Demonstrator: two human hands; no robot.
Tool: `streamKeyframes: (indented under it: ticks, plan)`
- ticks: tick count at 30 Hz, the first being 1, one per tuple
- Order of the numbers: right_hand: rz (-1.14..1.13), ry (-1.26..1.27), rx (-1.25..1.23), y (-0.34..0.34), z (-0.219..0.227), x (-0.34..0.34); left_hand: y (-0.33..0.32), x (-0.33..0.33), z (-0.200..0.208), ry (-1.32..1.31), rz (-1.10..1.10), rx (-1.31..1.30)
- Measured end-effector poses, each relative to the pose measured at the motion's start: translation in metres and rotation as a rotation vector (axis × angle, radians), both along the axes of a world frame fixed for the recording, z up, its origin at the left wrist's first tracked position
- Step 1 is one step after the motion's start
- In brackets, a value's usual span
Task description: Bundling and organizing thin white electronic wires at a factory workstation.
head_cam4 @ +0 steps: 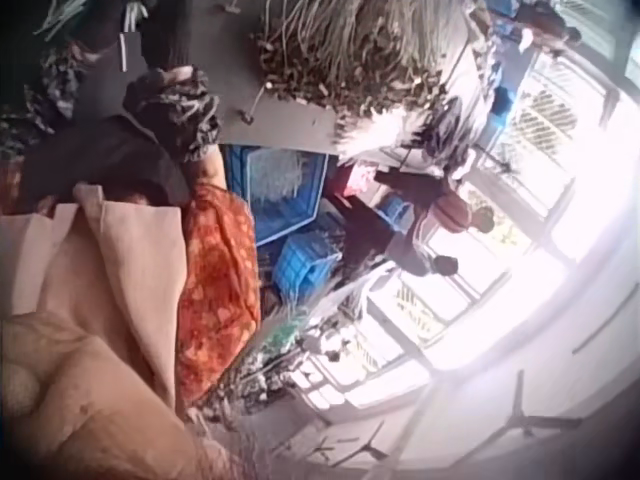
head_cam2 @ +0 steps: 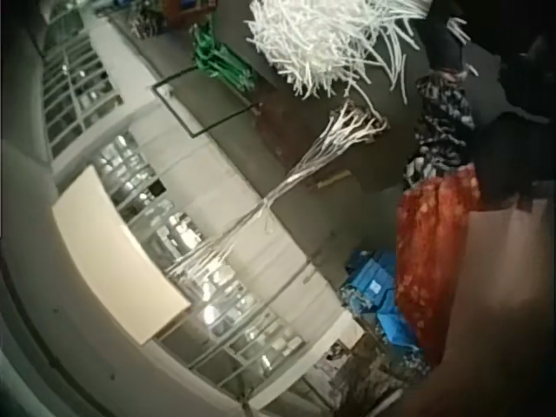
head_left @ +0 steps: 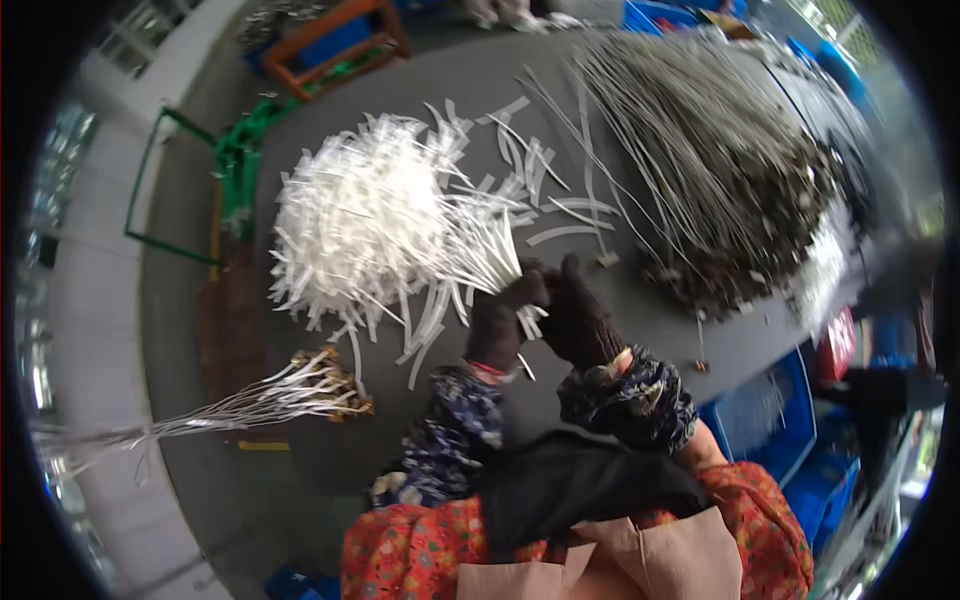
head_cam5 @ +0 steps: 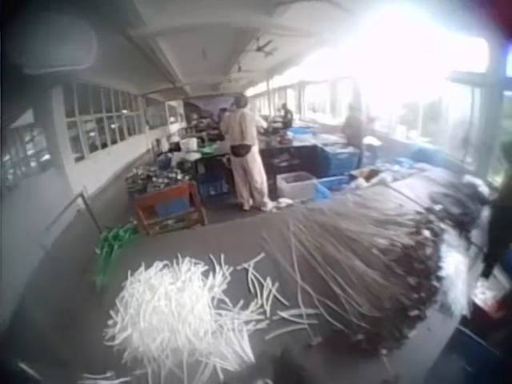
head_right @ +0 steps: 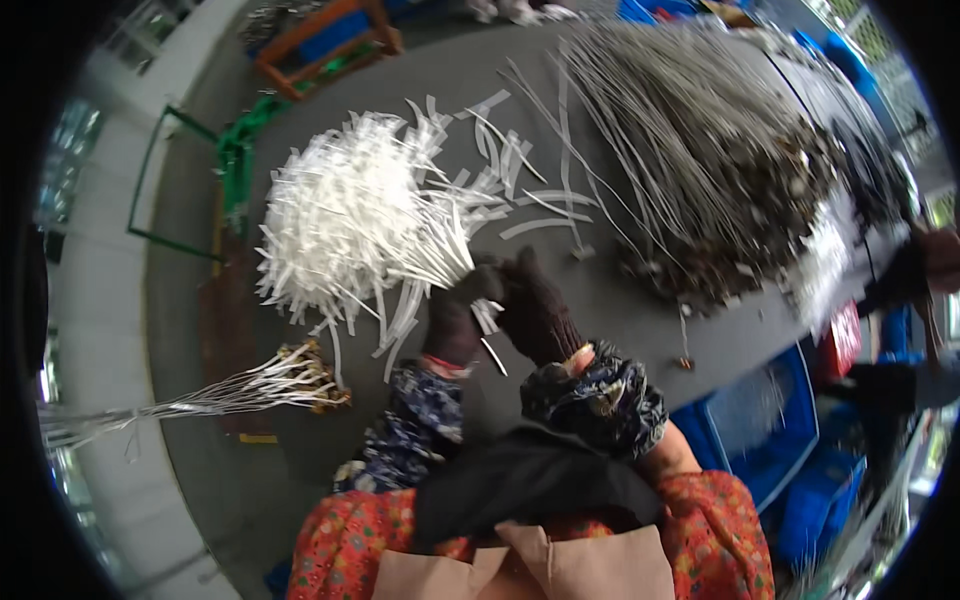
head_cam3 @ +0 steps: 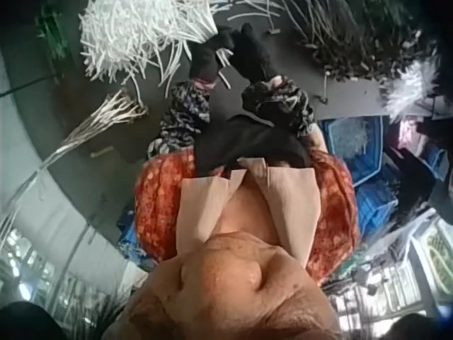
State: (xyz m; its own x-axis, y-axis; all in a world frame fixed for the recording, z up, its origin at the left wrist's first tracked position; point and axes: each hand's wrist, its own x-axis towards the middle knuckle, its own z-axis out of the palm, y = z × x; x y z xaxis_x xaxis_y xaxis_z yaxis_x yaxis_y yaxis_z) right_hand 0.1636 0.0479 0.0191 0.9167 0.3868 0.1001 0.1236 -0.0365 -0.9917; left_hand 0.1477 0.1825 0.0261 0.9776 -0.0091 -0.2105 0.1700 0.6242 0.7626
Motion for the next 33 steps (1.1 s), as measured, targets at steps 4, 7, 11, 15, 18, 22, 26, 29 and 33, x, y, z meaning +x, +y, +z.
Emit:
streamKeyframes:
  ticks: [4,7,11,15,18,22,26,29,33]
  plan:
    - [-0.21,0.404,0.206,-0.065,-0.013,-0.012,-0.024,-0.057,-0.033,0.261,-0.496,-0.066]
    - [-0.147,0.427,0.275,-0.076,-0.002,-0.037,-0.036,-0.109,-0.053,0.379,-0.76,-0.109]
    - [0.402,-0.118,-0.342,-0.078,-0.005,-0.064,-0.045,-0.117,-0.042,0.15,-0.753,0.006]
    - [0.095,0.368,-0.022,-0.069,-0.009,-0.018,-0.015,-0.081,-0.079,0.502,-0.731,0.052]
    - [-0.005,-0.246,-0.81,-0.053,0.01,0.039,0.036,-0.049,-0.151,0.06,-0.461,0.504]
    - [-0.05,-0.583,-1.303,-0.032,-0.048,0.115,0.052,0.016,-0.112,-0.227,-0.396,1.049]
    - [0.004,-0.389,-1.103,-0.032,-0.055,0.168,0.045,0.035,-0.077,0.112,-0.057,0.314]
    - [0.128,-0.175,-1.108,-0.026,-0.068,0.189,0.05,0.014,-0.092,0.073,-0.117,0.058]
    - [-0.032,-0.086,-0.925,0.015,-0.051,0.178,0.016,0.0,-0.083,0.333,0.015,0.134]
